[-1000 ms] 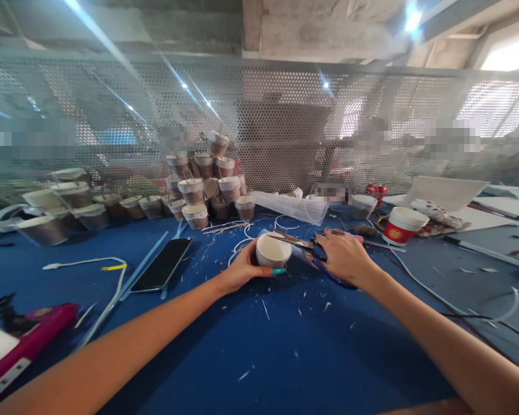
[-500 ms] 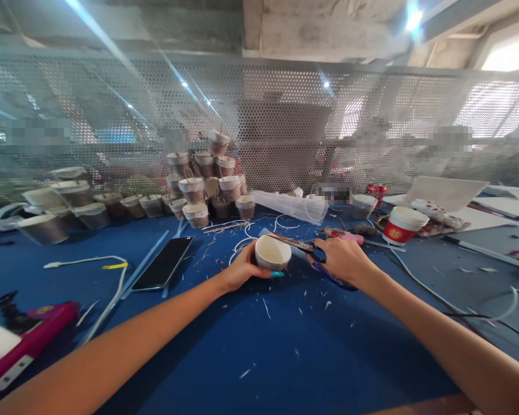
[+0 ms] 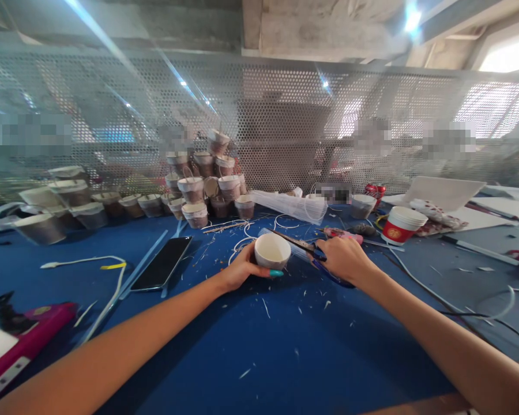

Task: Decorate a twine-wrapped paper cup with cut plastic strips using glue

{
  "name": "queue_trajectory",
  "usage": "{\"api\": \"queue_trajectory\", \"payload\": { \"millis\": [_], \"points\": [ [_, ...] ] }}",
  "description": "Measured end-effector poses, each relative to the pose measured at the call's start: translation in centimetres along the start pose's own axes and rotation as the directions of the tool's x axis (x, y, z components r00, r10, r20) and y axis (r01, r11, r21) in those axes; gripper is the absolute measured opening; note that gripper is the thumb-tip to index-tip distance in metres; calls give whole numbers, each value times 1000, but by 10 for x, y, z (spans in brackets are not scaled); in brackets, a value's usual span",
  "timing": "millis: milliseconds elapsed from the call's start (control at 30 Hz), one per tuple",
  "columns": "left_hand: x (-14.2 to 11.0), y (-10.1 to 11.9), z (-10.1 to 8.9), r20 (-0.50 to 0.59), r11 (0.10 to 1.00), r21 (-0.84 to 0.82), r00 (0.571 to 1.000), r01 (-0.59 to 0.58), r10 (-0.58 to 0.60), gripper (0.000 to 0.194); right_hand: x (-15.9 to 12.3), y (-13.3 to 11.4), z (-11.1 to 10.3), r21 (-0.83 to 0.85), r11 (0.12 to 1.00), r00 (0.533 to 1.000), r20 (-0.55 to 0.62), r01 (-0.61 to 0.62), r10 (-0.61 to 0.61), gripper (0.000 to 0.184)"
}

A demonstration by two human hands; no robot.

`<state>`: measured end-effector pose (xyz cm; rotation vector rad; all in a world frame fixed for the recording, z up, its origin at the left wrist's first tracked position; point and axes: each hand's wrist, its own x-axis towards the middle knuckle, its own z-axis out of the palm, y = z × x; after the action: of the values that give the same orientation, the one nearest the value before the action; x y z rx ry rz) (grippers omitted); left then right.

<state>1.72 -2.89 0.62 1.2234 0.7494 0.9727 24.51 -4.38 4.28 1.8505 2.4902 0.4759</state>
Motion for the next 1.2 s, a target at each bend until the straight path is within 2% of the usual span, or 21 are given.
{"api": "queue_trajectory", "payload": {
  "millis": [133,200,333,400,533,667,767,833,967,1067,1200],
  "points": [
    [1,-1,0,28,998,-3,997,-66,66,70,4,2,6,61,995,995,-53,-84,87,44],
    [3,-2,-3,24,994,-62,996,-87,89,62,6,4,9,114,986,988,-84,-123,133,45],
    [6,0,-13,96,954,-298,995,23,6,45,7,6,13,227,962,974,-131,-153,185,44],
    [6,5,-16,194,911,-397,980,113,-37,50,6,7,15,251,955,965,-162,-161,206,43],
    [4,15,-17,392,834,-491,919,250,-45,68,6,7,17,286,940,950,-194,-184,244,43],
    [3,16,-16,429,841,-475,903,258,-34,77,5,4,17,323,931,950,-196,-172,243,44],
    [5,12,-17,400,880,-429,916,204,-17,75,2,0,15,303,939,948,-217,-161,233,44],
    [6,8,-17,341,912,-386,940,142,-2,71,-1,-3,12,267,953,947,-240,-145,212,44],
    [8,1,-15,111,967,-254,993,-1,30,63,-6,-10,3,203,974,961,-234,-100,147,45],
    [7,-2,-8,-42,981,-160,994,-108,103,69,-9,-16,0,153,982,967,-208,-115,146,49],
    [5,-2,0,-118,984,-4,977,-178,177,71,-11,-22,2,106,982,967,-187,-157,175,55]
  ]
}}
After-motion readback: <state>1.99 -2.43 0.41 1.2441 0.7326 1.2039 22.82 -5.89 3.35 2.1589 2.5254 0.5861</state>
